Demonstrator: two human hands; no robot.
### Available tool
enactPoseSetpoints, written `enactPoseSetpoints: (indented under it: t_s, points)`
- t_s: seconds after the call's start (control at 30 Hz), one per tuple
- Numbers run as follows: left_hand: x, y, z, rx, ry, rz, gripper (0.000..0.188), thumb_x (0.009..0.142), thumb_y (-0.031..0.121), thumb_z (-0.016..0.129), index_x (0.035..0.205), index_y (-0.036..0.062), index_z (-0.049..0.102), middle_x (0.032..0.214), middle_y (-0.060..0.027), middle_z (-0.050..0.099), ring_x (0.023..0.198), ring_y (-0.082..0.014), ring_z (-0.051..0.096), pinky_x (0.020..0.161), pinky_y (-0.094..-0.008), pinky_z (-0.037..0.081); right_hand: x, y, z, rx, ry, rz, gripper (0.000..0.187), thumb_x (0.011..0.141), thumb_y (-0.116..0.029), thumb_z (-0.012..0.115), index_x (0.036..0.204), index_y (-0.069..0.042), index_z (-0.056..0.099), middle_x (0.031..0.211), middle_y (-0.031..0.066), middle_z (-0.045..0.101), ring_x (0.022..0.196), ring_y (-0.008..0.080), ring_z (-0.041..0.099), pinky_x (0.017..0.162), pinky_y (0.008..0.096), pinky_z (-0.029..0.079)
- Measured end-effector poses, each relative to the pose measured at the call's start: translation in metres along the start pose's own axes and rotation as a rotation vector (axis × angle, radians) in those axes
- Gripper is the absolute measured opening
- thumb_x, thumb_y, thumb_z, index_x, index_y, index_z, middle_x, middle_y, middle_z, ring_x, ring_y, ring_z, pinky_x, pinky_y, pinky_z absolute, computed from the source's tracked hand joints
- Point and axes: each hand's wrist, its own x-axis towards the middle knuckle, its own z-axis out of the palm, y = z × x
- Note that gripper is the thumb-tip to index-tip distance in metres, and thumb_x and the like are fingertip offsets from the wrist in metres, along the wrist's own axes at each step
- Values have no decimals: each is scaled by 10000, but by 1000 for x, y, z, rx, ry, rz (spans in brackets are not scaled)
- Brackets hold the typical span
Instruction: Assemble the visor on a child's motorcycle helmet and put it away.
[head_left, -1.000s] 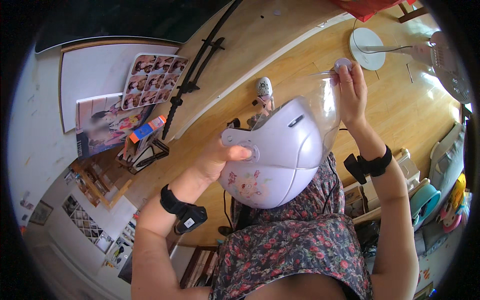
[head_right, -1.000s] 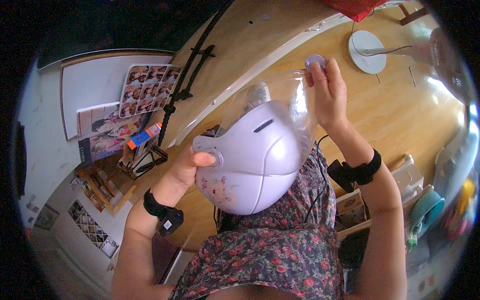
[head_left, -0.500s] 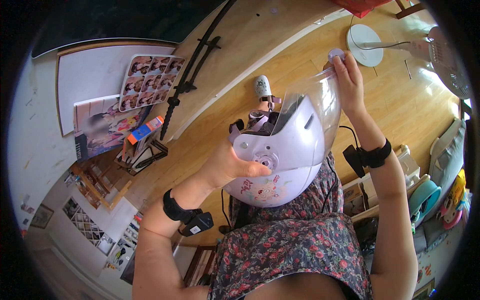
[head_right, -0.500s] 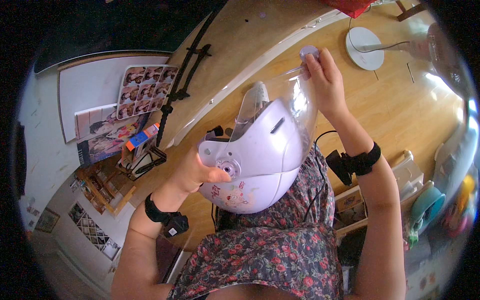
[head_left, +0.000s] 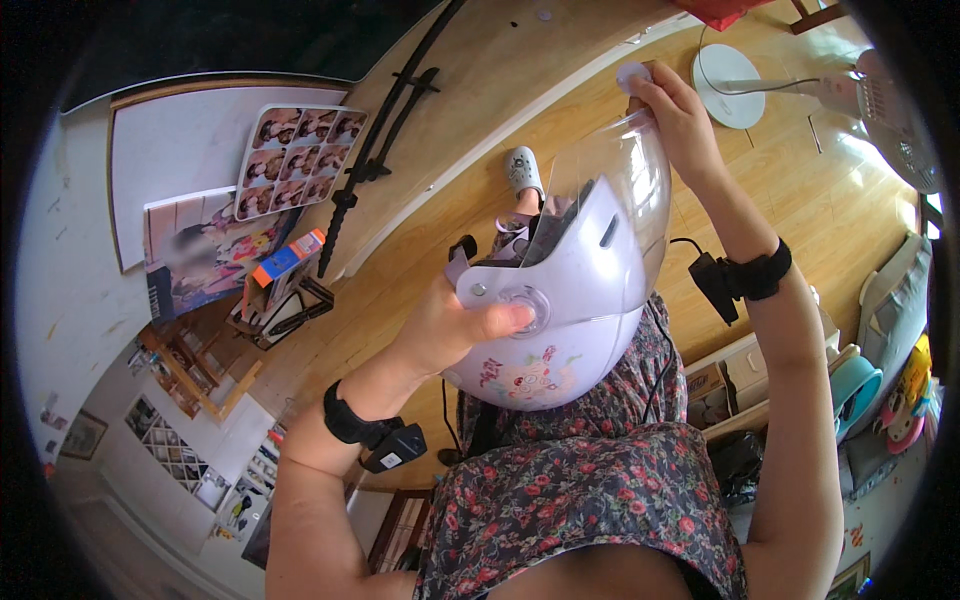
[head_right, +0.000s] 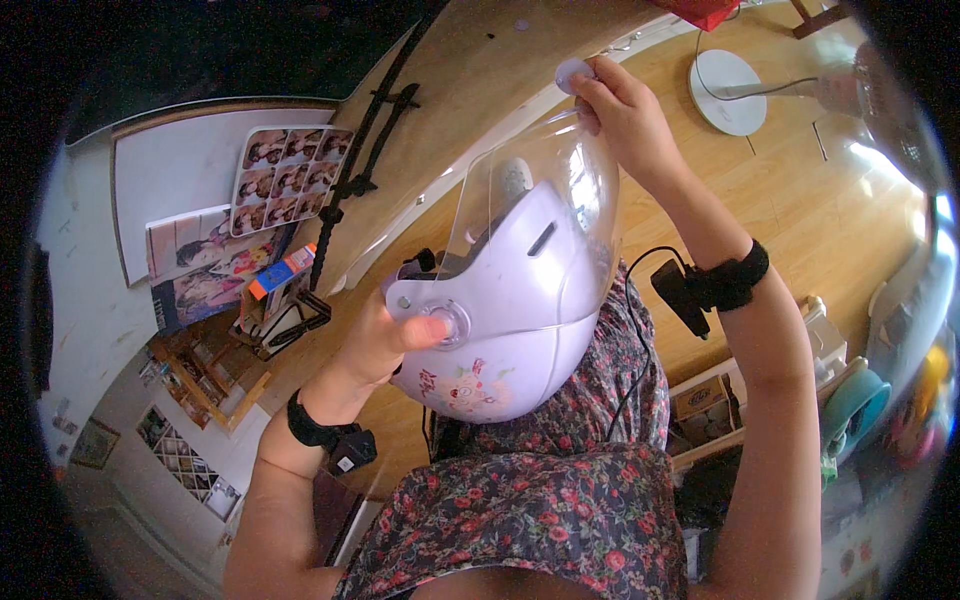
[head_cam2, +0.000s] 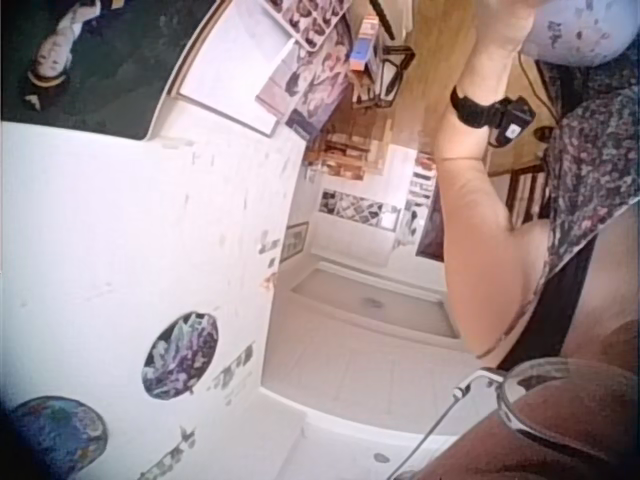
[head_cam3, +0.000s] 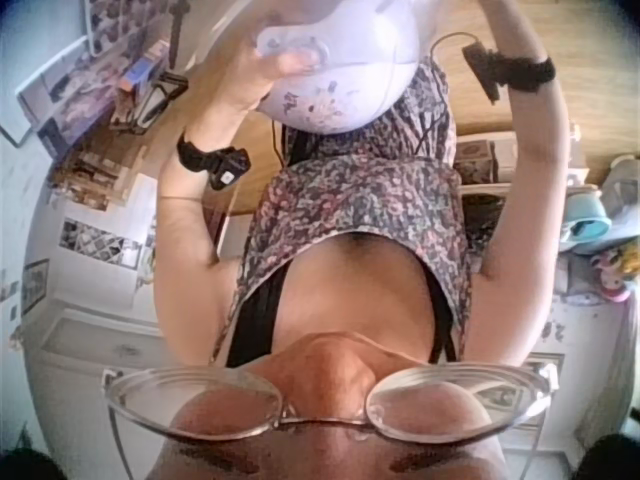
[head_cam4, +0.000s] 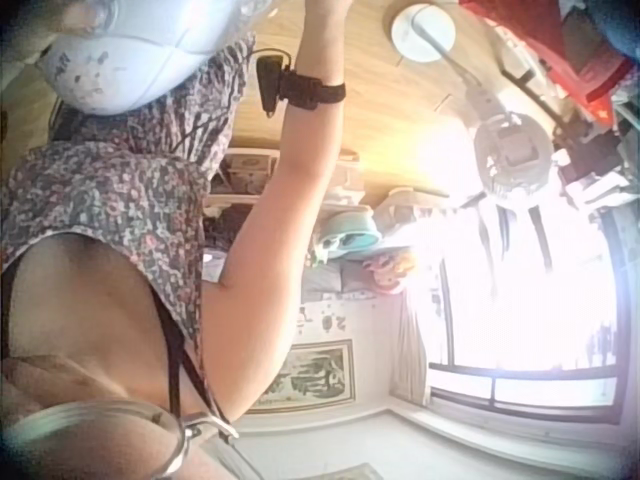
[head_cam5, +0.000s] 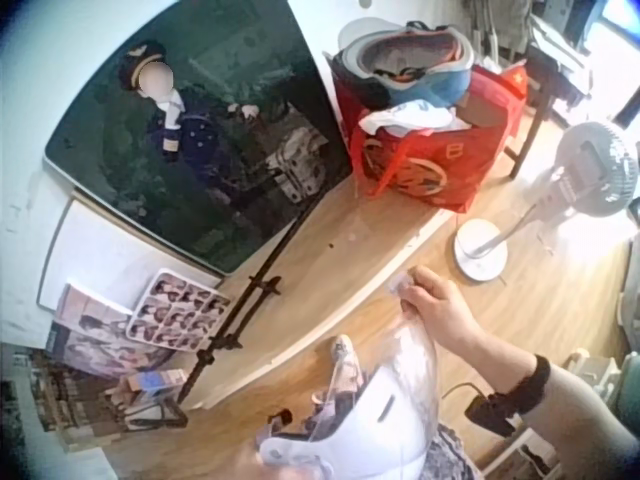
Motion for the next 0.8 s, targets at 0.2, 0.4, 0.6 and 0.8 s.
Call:
enactPoseSetpoints:
  t_s: [0.2,0.4,0.6,0.8]
  points:
    - [-5,-3,-1,-58,31,1,453,686,248,660,1042,-21,580,946,-75,623,872,-150,582,790,-295,453,-10,-40,-20,223,81,-114,245,859,-86,550,1065,40,593,858,60,622,784,121,587,731,245,475]
    - [-1,0,-4,-70,2,-32,579,731,209,668,1220,0,438,1074,-75,556,961,-143,539,843,-296,437,-42,-90,7,620,-364,268,184,757,-51,498,916,10,567,819,76,572,747,128,561,660,246,471]
    - [18,1,-10,-22,113,-81,337,752,157,661,1039,3,574,913,-52,622,805,-111,588,719,-262,483,-67,-113,41,-494,-561,-308,354,662,-73,694,1004,-100,604,862,73,543,747,203,578,644,316,476]
    - [30,5,-13,-51,152,124,268,790,154,632,1012,9,590,904,-44,627,787,-103,587,681,-250,476,-68,-106,57,-775,-528,-501,467,639,-123,711,1080,-133,559,1063,97,484,748,270,596,615,355,501]
